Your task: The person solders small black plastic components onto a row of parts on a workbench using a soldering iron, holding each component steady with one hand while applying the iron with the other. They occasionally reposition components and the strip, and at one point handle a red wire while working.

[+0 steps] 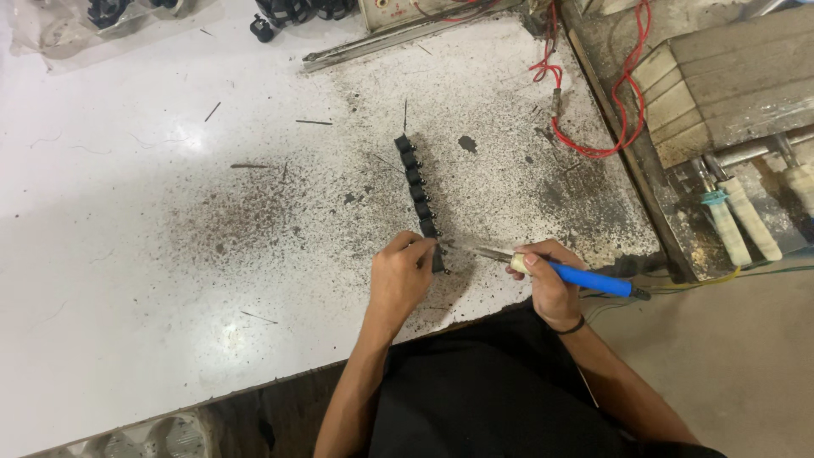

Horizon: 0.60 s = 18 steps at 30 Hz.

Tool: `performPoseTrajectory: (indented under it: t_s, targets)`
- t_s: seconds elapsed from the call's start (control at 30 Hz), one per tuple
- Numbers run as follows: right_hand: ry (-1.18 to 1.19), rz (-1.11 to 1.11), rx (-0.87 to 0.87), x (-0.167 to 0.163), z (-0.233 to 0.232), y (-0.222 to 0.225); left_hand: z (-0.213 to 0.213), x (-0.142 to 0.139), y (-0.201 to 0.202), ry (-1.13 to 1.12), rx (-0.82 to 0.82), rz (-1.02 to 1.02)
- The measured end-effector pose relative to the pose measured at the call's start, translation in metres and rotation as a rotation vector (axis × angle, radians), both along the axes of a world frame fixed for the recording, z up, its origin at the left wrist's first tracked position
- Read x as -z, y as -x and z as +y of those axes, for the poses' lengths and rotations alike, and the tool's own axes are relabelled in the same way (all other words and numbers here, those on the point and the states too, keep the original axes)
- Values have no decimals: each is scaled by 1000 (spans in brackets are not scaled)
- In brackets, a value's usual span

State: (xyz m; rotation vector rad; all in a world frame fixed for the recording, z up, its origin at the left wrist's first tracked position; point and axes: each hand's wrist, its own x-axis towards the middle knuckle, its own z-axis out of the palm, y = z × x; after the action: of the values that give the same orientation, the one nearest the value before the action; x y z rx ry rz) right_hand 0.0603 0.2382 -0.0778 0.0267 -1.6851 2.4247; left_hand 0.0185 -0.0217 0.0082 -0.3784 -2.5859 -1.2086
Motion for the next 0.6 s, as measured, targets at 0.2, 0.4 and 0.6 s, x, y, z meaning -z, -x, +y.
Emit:
performPoseTrajectory:
  t_s: [0.2,0.4,0.6]
  targets:
    - [12,-27,-6,-4,0,-1,1,-2,0,4,-4,-8]
    - [16,-9,-15,-6,0,-3,1,3,-1,12,-21,35]
    - [13,5,1,-5,-2,-7,-1,17,-3,-21,-22,-1]
